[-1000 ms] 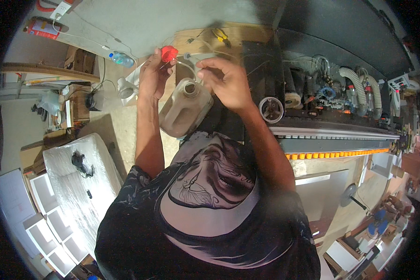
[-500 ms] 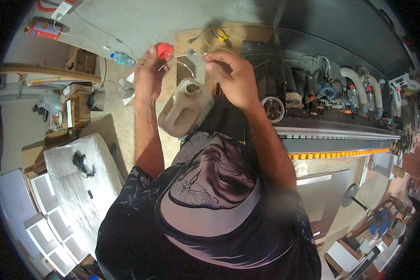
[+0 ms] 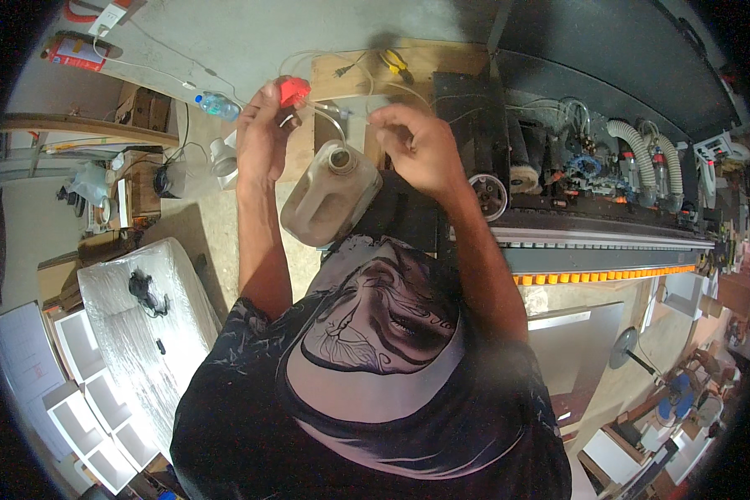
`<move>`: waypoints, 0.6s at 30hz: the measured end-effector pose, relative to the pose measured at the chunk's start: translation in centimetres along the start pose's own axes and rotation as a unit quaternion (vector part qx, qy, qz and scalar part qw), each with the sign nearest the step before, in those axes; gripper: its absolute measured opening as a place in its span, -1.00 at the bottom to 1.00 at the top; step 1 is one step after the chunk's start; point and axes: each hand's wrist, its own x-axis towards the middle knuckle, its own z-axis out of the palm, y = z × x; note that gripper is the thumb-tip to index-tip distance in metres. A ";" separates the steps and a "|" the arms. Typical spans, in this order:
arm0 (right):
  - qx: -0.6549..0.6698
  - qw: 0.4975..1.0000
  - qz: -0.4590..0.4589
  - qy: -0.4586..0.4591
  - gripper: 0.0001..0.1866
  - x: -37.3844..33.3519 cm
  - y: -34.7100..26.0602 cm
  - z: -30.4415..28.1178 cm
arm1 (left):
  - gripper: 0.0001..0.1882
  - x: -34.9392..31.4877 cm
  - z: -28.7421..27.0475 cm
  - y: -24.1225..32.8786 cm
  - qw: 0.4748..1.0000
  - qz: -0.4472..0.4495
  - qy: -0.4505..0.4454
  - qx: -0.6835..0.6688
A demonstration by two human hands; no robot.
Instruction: The person assembles a small tube with a red cap and a clear plastic tube, then uses pliers to secure the connection. The person then places the assembled tube into a machine.
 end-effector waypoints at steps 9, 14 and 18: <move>-0.087 0.981 -0.020 -0.172 -0.79 -1.6 2.4 -0.2 | -0.65 -2.9 1.4 -0.7 0.986 0.014 -0.093 0.140; -0.098 0.979 -0.007 -0.179 -0.77 -3.0 3.3 0.7 | -0.71 -4.7 0.5 -2.4 0.987 0.003 -0.099 0.126; -0.110 0.975 0.037 -0.188 -0.70 -4.5 2.5 0.8 | -0.72 -5.8 0.0 -2.9 0.978 -0.007 -0.106 0.178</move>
